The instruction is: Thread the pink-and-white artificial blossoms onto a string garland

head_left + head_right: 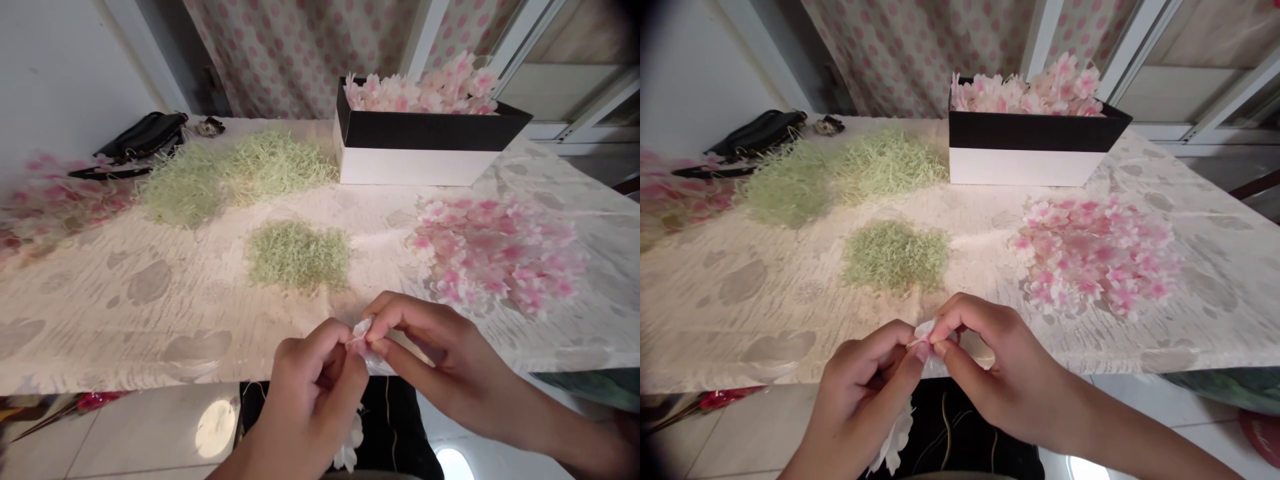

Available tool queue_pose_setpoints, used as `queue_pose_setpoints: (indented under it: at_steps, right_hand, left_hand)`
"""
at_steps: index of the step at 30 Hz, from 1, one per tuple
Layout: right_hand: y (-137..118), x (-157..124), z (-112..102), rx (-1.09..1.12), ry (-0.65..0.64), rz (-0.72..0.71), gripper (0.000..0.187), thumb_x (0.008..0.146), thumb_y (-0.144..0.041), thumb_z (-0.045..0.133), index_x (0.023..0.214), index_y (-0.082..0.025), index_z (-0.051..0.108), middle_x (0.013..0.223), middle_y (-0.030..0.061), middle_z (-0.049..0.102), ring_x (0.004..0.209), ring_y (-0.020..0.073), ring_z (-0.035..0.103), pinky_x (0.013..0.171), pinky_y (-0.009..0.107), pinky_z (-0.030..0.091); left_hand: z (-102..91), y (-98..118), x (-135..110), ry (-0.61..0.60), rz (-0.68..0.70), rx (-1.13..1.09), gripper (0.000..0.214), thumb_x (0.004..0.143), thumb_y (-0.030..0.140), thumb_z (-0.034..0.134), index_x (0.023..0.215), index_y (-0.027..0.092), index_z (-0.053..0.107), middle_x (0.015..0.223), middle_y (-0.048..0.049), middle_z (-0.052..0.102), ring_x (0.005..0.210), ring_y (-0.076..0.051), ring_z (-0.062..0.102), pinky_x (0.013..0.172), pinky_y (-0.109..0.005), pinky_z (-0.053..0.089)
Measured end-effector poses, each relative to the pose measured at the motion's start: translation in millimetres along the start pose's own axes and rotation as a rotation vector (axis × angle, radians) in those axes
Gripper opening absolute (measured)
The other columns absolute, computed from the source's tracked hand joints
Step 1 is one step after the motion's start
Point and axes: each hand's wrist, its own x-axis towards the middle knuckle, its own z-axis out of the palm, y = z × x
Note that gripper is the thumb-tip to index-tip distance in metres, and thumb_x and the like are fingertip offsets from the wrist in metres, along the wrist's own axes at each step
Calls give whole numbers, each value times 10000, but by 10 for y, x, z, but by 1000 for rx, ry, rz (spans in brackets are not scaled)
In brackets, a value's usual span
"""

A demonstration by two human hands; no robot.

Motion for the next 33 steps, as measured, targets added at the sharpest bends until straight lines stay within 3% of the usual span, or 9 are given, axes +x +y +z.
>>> queue_pose_setpoints:
  at_steps: [4, 7, 9, 13, 19, 22, 26, 29, 33]
  right_hand:
    - [26, -22, 43, -30, 72, 36, 108, 956, -176, 459, 986, -277, 485, 886, -20, 597, 820, 130, 611, 719, 259, 494]
    - [31, -8, 19, 26, 17, 86, 163, 959, -189, 461, 1081, -296, 485, 864, -28, 605, 803, 130, 612, 717, 257, 496]
    - [34, 8, -24, 18, -15, 86, 69, 958, -227, 480, 964, -265, 536, 812, -26, 589, 749, 128, 585, 659, 243, 474]
    - [49, 26, -140, -27, 55, 19, 120, 947, -247, 509, 829, -234, 531, 766, -26, 531, 669, 117, 507, 577, 233, 404]
    - [104, -14, -223, 109, -131, -154, 140, 913, -107, 514, 874, -233, 562, 947, 5, 526, 854, 126, 556, 724, 248, 435]
    - [139, -52, -180, 133, -131, -235, 196, 914, -54, 485, 912, -231, 570, 1031, 24, 523, 957, 138, 564, 788, 260, 443]
    - [159, -102, -125, 112, -125, -311, 279, 892, 17, 443, 953, -218, 582, 1052, 32, 521, 908, 116, 578, 758, 243, 448]
    - [164, -120, -123, 108, -159, -312, 308, 868, 48, 433, 937, -213, 582, 1027, 31, 526, 857, 113, 589, 726, 250, 455]
    - [163, -128, -155, 94, -203, -269, 289, 849, 54, 453, 900, -206, 571, 1016, 36, 542, 905, 136, 595, 771, 274, 464]
  left_hand:
    - [41, -29, -16, 19, 72, 45, 240, 932, 116, 439, 718, 210, 390, 553, 96, 191, 446, -70, 195, 402, -202, 177]
    - [36, -15, -29, -2, 97, 75, 209, 956, 136, 429, 762, 216, 431, 556, 94, 222, 445, -71, 230, 417, -200, 220]
    - [4, 23, -31, -40, 66, 85, 207, 988, 163, 384, 806, 225, 459, 574, 86, 309, 471, -72, 323, 458, -190, 290]
    - [-90, 95, -33, -109, 21, 74, 176, 1009, 165, 356, 944, 266, 485, 742, 67, 508, 640, -73, 513, 627, -168, 411]
    - [-134, 20, -54, -169, -1, 39, 160, 1012, 232, 406, 890, 246, 509, 712, 66, 493, 616, -70, 486, 588, -166, 392]
    - [-136, -4, -52, -197, 68, 65, 163, 1003, 203, 422, 881, 234, 526, 735, 59, 505, 640, -69, 493, 609, -171, 394]
    - [-155, 30, -59, -260, 196, 152, 167, 980, 118, 433, 971, 236, 550, 810, 37, 550, 716, -85, 541, 666, -181, 424]
    - [-159, 67, -74, -281, 265, 257, 183, 964, 93, 421, 981, 206, 564, 799, 21, 553, 664, -96, 551, 619, -190, 443]
    - [-141, 97, -79, -249, 426, 445, 202, 928, 63, 399, 967, 151, 577, 827, -27, 614, 705, -158, 594, 692, -267, 493]
